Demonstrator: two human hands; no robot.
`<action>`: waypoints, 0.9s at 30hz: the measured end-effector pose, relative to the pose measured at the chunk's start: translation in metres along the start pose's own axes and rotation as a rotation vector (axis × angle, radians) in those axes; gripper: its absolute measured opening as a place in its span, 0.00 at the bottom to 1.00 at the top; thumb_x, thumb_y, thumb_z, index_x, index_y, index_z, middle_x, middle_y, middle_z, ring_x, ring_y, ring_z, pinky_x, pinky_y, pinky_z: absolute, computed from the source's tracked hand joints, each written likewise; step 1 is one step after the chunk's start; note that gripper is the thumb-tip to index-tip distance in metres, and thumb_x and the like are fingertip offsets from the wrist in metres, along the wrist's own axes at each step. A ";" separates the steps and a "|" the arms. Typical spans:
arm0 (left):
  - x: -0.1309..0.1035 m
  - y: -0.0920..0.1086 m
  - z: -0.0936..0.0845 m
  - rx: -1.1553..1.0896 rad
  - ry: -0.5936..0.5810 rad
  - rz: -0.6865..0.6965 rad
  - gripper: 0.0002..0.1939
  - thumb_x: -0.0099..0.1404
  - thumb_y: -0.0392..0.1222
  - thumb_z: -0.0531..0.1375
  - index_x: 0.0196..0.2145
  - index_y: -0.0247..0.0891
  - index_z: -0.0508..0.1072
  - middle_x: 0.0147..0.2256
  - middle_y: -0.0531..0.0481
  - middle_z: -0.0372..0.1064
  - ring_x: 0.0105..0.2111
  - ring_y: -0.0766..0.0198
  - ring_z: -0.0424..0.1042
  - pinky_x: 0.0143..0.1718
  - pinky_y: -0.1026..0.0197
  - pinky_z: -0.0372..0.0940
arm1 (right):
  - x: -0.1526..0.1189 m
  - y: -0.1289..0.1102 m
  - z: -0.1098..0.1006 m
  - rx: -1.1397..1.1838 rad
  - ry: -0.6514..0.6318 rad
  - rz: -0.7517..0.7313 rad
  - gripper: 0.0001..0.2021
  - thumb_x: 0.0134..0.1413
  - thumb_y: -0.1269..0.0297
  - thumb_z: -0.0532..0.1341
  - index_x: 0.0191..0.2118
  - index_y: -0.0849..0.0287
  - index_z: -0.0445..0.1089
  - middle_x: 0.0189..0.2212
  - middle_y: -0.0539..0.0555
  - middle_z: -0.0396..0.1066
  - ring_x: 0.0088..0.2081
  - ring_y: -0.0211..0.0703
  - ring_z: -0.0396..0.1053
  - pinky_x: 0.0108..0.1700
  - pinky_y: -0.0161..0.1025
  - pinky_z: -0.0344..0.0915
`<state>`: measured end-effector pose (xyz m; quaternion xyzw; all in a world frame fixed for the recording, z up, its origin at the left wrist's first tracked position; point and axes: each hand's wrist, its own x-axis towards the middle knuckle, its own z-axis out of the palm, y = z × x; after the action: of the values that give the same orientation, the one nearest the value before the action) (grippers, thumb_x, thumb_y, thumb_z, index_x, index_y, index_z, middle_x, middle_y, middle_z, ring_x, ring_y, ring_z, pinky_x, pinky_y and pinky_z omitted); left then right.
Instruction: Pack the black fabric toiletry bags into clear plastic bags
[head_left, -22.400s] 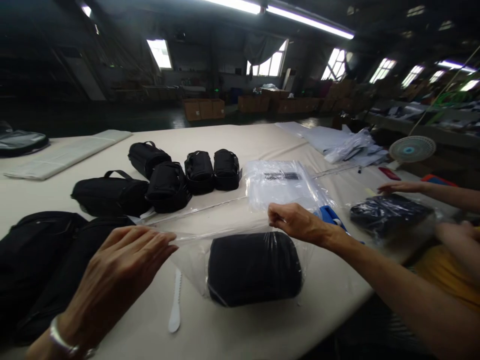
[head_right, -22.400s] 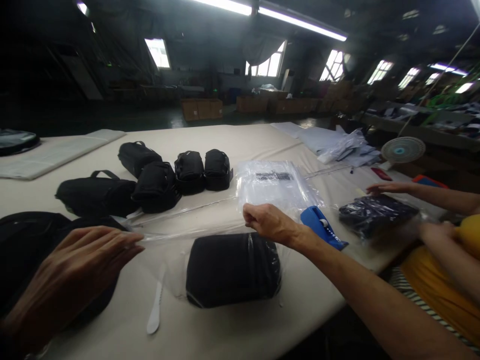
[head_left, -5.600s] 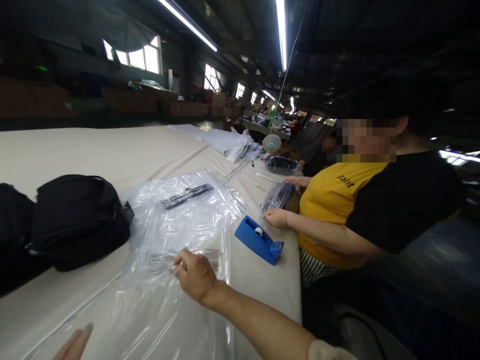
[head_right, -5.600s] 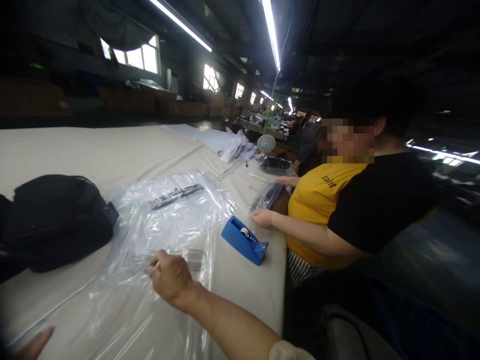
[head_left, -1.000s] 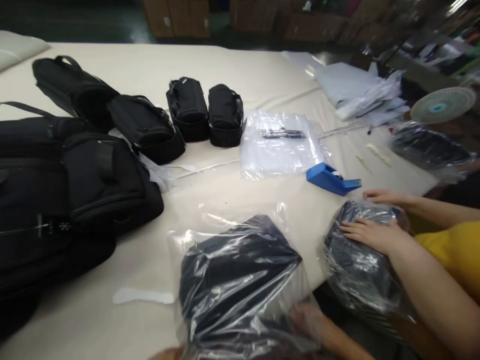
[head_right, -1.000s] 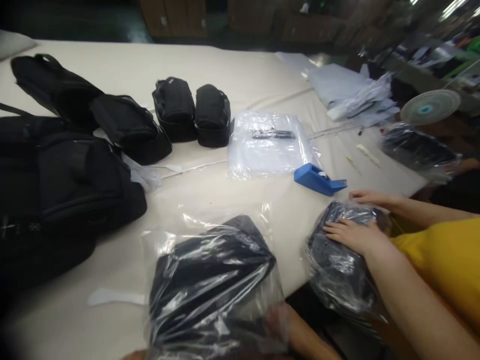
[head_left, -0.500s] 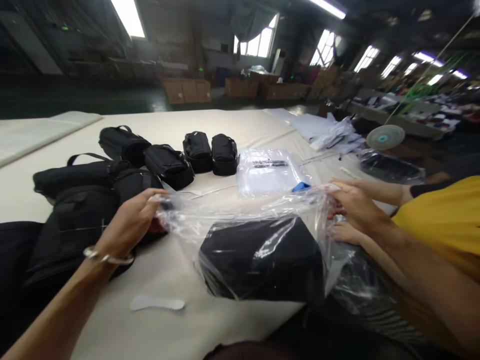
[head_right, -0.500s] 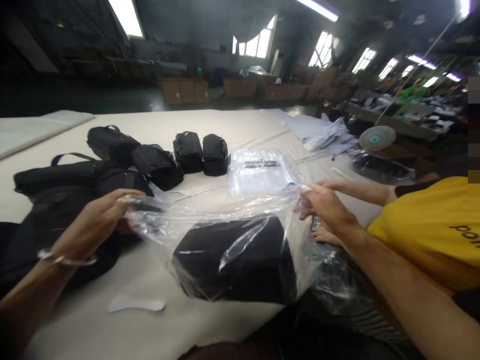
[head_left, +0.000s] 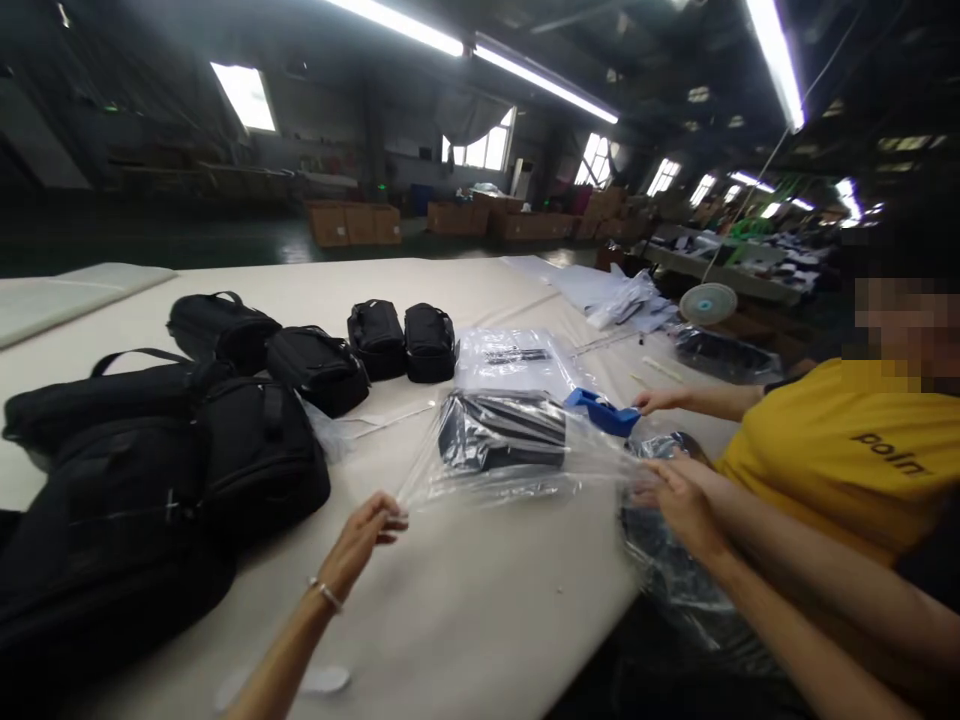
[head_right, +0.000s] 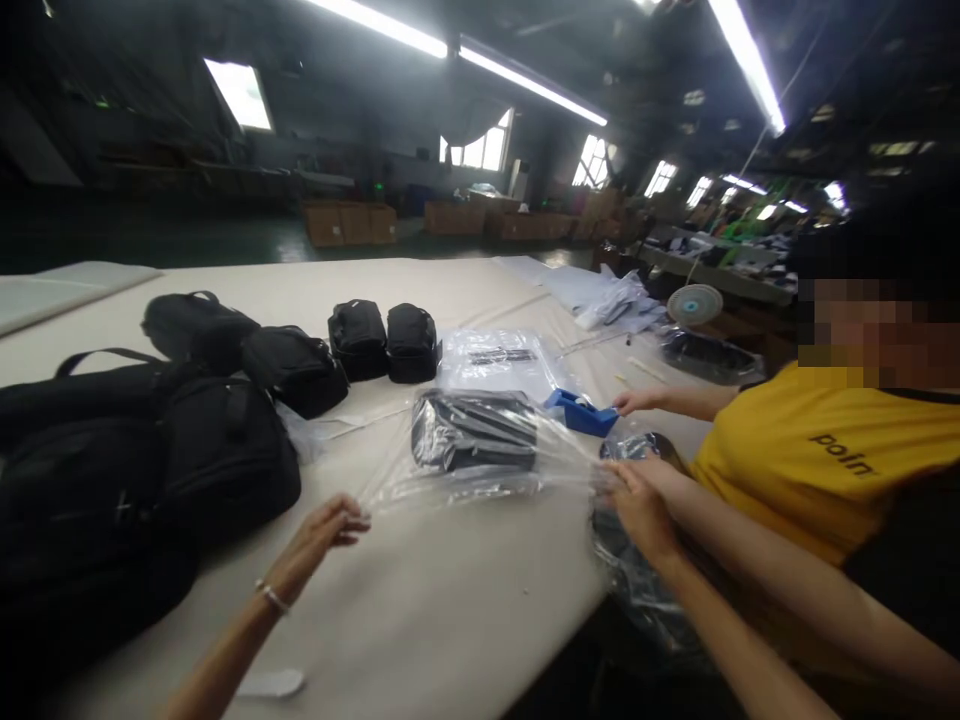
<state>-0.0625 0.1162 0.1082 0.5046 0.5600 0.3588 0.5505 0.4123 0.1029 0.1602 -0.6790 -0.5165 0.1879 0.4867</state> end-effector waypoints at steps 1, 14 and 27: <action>-0.005 -0.027 0.010 0.062 -0.027 -0.062 0.12 0.62 0.50 0.49 0.32 0.40 0.63 0.36 0.46 0.75 0.38 0.59 0.78 0.38 0.59 0.70 | -0.019 0.024 0.005 0.081 -0.031 0.131 0.15 0.39 0.58 0.60 0.35 0.58 0.76 0.31 0.56 0.78 0.28 0.55 0.76 0.23 0.45 0.73; 0.042 -0.012 0.079 0.909 0.276 0.643 0.34 0.65 0.52 0.57 0.65 0.44 0.54 0.70 0.41 0.38 0.69 0.46 0.35 0.67 0.37 0.38 | -0.077 0.111 -0.004 -0.071 -0.291 0.486 0.24 0.31 0.55 0.58 0.38 0.61 0.76 0.40 0.59 0.78 0.42 0.60 0.75 0.43 0.49 0.74; 0.066 -0.078 0.126 0.974 0.502 0.746 0.38 0.66 0.34 0.55 0.68 0.43 0.41 0.69 0.37 0.40 0.69 0.46 0.39 0.66 0.34 0.43 | -0.040 -0.024 0.120 -0.841 -0.303 -0.800 0.45 0.50 0.56 0.68 0.69 0.51 0.45 0.69 0.55 0.45 0.69 0.59 0.44 0.68 0.60 0.46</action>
<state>0.0556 0.1418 -0.0001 0.7569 0.5573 0.3377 -0.0491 0.2928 0.1233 0.1163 -0.5317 -0.8258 -0.1356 0.1302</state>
